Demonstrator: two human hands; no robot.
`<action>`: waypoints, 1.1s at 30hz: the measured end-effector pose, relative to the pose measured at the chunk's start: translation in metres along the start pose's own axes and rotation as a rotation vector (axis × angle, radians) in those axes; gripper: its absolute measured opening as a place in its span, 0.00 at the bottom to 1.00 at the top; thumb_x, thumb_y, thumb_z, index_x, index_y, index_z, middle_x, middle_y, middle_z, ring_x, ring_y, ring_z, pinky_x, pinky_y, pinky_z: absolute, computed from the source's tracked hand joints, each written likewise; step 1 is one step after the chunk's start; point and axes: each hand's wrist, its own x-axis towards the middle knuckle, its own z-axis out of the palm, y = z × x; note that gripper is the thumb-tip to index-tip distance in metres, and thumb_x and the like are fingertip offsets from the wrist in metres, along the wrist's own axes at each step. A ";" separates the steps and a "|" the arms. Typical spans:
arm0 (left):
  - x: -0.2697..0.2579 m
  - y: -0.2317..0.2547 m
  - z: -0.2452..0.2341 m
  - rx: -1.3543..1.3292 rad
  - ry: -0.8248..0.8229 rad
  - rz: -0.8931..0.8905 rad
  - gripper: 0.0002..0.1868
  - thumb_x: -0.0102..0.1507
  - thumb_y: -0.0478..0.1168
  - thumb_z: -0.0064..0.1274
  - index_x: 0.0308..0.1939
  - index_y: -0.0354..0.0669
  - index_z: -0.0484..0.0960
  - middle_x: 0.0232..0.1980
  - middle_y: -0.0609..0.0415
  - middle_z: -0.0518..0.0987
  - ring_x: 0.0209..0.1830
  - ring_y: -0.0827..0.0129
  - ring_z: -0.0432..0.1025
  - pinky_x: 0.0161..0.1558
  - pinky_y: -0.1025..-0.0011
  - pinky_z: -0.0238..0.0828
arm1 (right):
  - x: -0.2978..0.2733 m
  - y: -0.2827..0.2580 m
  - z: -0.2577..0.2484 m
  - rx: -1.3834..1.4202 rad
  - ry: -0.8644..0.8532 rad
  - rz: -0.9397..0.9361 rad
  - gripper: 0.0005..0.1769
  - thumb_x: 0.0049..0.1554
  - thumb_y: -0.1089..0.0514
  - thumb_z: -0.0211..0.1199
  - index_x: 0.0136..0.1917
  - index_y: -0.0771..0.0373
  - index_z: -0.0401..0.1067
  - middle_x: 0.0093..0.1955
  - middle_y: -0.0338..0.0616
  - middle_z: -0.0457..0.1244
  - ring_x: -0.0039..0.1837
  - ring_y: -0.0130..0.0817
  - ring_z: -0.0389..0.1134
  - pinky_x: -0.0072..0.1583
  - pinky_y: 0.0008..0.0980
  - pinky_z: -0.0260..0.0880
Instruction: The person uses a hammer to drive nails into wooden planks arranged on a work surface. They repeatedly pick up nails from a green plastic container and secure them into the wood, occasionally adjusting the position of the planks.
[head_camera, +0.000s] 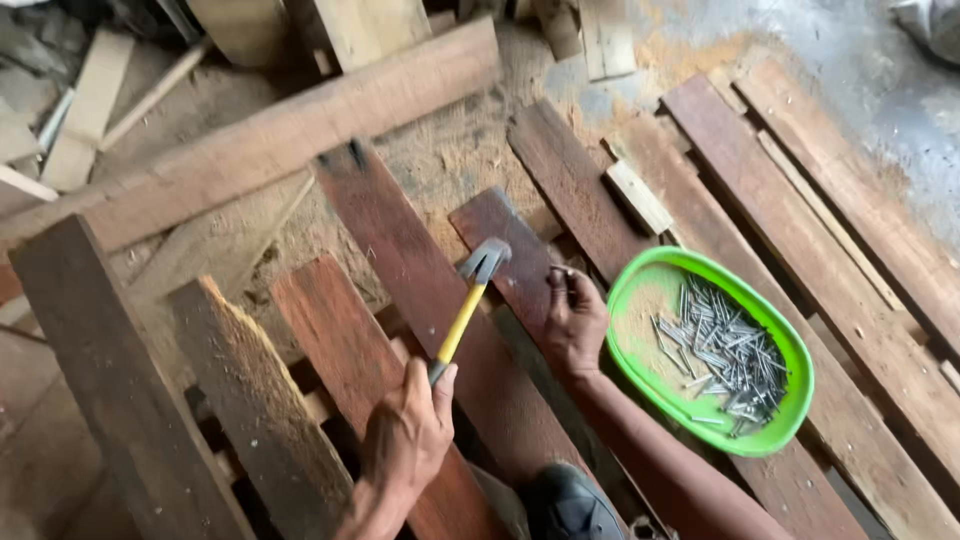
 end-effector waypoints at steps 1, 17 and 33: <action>-0.009 -0.004 0.006 -0.138 -0.037 -0.018 0.21 0.77 0.60 0.38 0.49 0.48 0.72 0.17 0.59 0.67 0.08 0.69 0.62 0.08 0.66 0.59 | -0.003 0.005 0.003 -0.029 -0.006 -0.010 0.12 0.70 0.49 0.61 0.58 0.54 0.82 0.52 0.35 0.75 0.53 0.29 0.73 0.56 0.34 0.72; 0.023 0.031 -0.022 -0.245 -0.100 0.326 0.20 0.80 0.54 0.36 0.48 0.43 0.72 0.21 0.65 0.64 0.10 0.79 0.58 0.07 0.77 0.61 | 0.015 0.049 0.026 -0.123 0.056 -0.316 0.06 0.62 0.63 0.68 0.48 0.53 0.83 0.43 0.34 0.68 0.42 0.30 0.69 0.45 0.36 0.66; 0.038 0.050 -0.030 -0.007 -0.383 0.149 0.17 0.83 0.51 0.34 0.47 0.48 0.72 0.21 0.67 0.71 0.10 0.78 0.58 0.07 0.75 0.58 | -0.004 0.054 0.012 -0.257 -0.004 -0.270 0.09 0.64 0.59 0.67 0.52 0.67 0.74 0.52 0.53 0.64 0.49 0.52 0.68 0.49 0.52 0.67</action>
